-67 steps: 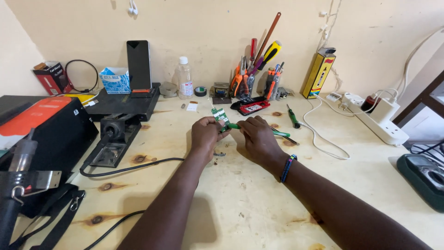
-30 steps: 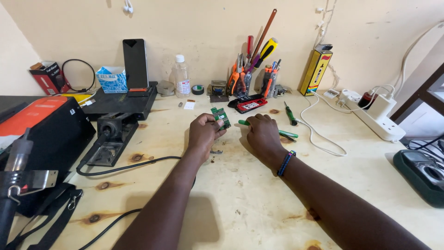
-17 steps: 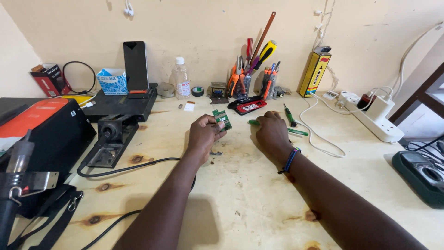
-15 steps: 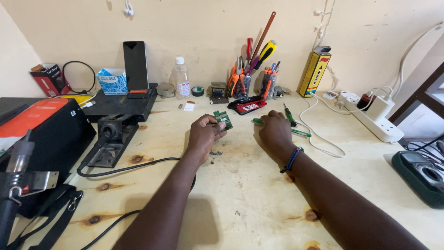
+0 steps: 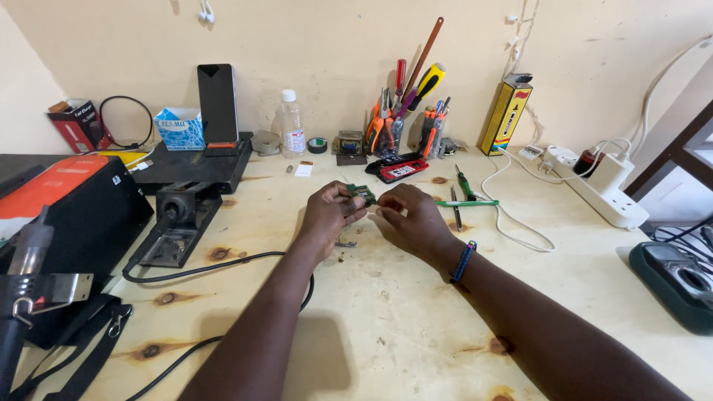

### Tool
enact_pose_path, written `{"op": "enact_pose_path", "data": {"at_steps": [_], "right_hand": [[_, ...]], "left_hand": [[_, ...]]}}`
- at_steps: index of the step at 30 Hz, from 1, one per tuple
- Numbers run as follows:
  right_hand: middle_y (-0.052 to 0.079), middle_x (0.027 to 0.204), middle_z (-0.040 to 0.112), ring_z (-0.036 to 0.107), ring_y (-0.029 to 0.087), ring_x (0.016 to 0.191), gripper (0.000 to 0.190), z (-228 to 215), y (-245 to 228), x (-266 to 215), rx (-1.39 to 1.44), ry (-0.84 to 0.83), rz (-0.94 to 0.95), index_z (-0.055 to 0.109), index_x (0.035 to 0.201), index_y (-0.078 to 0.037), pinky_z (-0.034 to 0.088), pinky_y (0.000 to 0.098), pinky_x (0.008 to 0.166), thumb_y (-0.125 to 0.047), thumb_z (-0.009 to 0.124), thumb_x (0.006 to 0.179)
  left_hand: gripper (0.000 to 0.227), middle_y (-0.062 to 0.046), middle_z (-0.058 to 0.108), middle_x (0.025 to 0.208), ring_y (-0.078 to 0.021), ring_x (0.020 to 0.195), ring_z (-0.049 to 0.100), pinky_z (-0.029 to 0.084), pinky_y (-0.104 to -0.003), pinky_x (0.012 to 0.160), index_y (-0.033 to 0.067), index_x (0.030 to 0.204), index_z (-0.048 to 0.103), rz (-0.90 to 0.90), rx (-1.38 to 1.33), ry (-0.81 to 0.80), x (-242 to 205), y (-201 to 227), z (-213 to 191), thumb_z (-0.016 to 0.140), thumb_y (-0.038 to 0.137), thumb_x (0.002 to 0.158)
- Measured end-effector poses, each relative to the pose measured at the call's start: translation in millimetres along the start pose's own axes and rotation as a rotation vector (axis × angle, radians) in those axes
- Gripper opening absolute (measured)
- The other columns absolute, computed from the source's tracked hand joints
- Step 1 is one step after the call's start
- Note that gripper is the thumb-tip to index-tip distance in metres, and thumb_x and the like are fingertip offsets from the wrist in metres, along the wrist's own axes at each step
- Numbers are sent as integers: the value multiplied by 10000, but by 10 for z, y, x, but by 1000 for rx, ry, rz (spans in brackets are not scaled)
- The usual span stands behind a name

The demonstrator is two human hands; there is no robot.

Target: Soldering and desoldering components on a small electronic circuit board using a soldering iron and heat gun.

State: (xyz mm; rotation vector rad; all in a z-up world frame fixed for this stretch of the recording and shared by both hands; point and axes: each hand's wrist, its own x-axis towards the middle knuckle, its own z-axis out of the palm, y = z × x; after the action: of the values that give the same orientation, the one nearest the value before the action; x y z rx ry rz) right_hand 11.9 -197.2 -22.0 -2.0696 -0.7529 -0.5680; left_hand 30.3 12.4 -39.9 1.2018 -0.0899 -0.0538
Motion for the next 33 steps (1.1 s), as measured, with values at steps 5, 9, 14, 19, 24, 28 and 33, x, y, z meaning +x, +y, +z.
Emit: {"op": "enact_pose_path", "data": {"at_steps": [5,9,14,19,24,28,33], "right_hand": [[112,889,733,723,277,867,78,-11,82,20,13,18,22,794,1016,-70,604,392,799,-64,786,938],[103,873,733,720,262,848,59,-3,96,19,16,33,10,794,1003,-63,604,382,776,-60,792,944],[129,862,730,719,275,843,56,-6,45,8,58,48,0,792,995,-45,607,385,777,-30,786,941],[134,867,732,725,277,845,63,-12,21,4,79,48,11,793,994,-40,609,392,777,-20,783,935],[177,880,720,721,285,854,68,-38,-28,21,151,41,71,790,1026,-6,601,408,802,-16,767,963],[166,888,712,704,251,859,84,-71,-155,13,191,29,142,792,1055,-13,591,407,822,-40,730,1005],[137,909,713,665,203,880,144,-111,-216,12,326,-35,289,794,1080,-25,574,410,846,-139,713,1045]], "left_hand": [[113,-260,750,1144,-348,1153,754,641,-479,1031,-1,1046,643,17,8,-41,4,-24,23,733,-41,991],[127,-247,752,1137,-351,1171,747,642,-483,1036,0,1048,651,31,17,-60,1,-23,4,747,-41,975],[124,-230,761,1107,-340,1156,752,638,-480,1040,-5,1046,667,34,12,-69,-36,19,12,758,-39,968],[127,-234,763,1118,-343,1153,755,630,-501,1047,-1,1045,667,30,5,-72,-6,-7,-20,760,-37,967],[144,-202,755,1068,-309,1061,774,665,-483,1007,32,1036,619,-16,-8,-69,-63,86,33,758,42,1000],[161,-168,748,1052,-265,1013,776,676,-473,987,28,1056,619,-33,8,-62,-192,207,115,766,62,999],[243,-241,771,1079,-352,978,812,693,-471,905,-37,1200,651,-65,65,-50,-277,300,200,751,59,1001]]}}
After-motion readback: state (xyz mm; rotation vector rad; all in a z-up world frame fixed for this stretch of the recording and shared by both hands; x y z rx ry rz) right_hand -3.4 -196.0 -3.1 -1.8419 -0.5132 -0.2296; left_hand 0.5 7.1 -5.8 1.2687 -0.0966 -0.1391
